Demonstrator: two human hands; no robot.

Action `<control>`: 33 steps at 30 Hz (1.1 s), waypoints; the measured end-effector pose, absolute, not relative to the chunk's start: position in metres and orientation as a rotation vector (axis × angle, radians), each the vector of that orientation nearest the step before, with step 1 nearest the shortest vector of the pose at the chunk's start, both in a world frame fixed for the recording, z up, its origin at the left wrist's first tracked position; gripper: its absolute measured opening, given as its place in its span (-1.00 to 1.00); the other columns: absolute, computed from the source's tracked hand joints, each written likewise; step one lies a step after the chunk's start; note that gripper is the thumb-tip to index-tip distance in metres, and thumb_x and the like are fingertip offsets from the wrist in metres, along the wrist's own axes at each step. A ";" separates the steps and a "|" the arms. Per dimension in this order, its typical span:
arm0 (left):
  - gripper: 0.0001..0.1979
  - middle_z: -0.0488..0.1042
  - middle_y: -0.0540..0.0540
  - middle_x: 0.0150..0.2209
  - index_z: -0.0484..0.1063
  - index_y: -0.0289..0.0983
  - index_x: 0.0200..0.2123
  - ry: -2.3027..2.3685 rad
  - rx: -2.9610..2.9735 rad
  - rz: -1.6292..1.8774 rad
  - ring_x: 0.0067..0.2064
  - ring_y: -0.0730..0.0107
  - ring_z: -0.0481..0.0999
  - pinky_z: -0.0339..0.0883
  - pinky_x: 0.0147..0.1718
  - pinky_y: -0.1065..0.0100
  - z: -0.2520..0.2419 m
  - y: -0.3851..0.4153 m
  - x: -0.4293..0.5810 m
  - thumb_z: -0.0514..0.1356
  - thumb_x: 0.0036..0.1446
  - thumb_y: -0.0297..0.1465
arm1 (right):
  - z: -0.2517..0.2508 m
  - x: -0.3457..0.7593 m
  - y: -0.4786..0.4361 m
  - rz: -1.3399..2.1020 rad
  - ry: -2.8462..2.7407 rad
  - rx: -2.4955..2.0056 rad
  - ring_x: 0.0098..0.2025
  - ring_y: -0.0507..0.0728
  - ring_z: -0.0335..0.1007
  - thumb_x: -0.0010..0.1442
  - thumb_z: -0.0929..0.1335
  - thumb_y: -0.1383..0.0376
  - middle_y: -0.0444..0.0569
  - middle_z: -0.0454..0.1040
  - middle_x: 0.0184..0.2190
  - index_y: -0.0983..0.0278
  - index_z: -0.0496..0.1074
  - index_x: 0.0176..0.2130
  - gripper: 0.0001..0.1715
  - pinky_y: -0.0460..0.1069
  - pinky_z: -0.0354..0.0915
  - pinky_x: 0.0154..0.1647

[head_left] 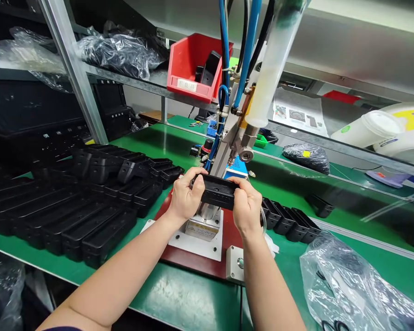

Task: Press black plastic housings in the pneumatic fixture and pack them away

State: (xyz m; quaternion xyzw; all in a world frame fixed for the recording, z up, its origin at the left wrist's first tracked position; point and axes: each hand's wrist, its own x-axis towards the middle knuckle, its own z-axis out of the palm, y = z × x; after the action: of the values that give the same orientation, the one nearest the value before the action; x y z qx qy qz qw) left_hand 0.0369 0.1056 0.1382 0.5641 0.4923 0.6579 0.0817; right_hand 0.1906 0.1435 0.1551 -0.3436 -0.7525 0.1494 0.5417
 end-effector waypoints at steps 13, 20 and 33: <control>-0.62 0.55 -0.13 -0.15 0.45 -0.29 -0.06 1.255 1.650 1.753 -0.11 0.28 0.51 0.33 -0.10 0.33 0.158 0.106 0.018 0.06 0.20 -0.18 | 0.171 0.198 0.129 0.244 -1.824 -0.893 0.02 0.19 0.41 0.30 0.17 0.11 0.08 0.50 -0.02 0.29 0.48 -0.01 -0.52 0.07 0.29 0.04; -0.70 0.57 -0.12 -0.25 0.55 -0.30 -0.31 1.202 1.719 1.868 -0.18 0.27 0.51 0.34 -0.12 0.29 0.156 0.114 0.026 0.03 0.12 -0.34 | 0.163 0.188 0.125 0.079 -1.863 -0.869 -0.11 0.15 0.48 0.36 0.11 0.19 0.05 0.55 -0.15 0.27 0.53 -0.14 -0.52 0.02 0.33 -0.10; -0.69 0.51 -0.09 -0.30 0.49 -0.30 -0.23 1.201 1.653 1.891 -0.25 0.30 0.45 0.31 -0.21 0.32 0.148 0.113 0.026 0.00 0.13 -0.33 | 0.152 0.186 0.130 0.233 -1.691 -0.769 -0.12 0.12 0.45 0.31 0.17 0.17 0.02 0.55 -0.19 0.29 0.51 -0.16 -0.58 0.00 0.29 -0.06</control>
State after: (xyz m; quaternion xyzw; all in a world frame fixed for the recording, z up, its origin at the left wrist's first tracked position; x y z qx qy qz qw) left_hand 0.0258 0.1128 0.1476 0.5842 0.4247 0.6684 0.1778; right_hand 0.1855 0.1296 0.1518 -0.3308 -0.7273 0.1004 0.5929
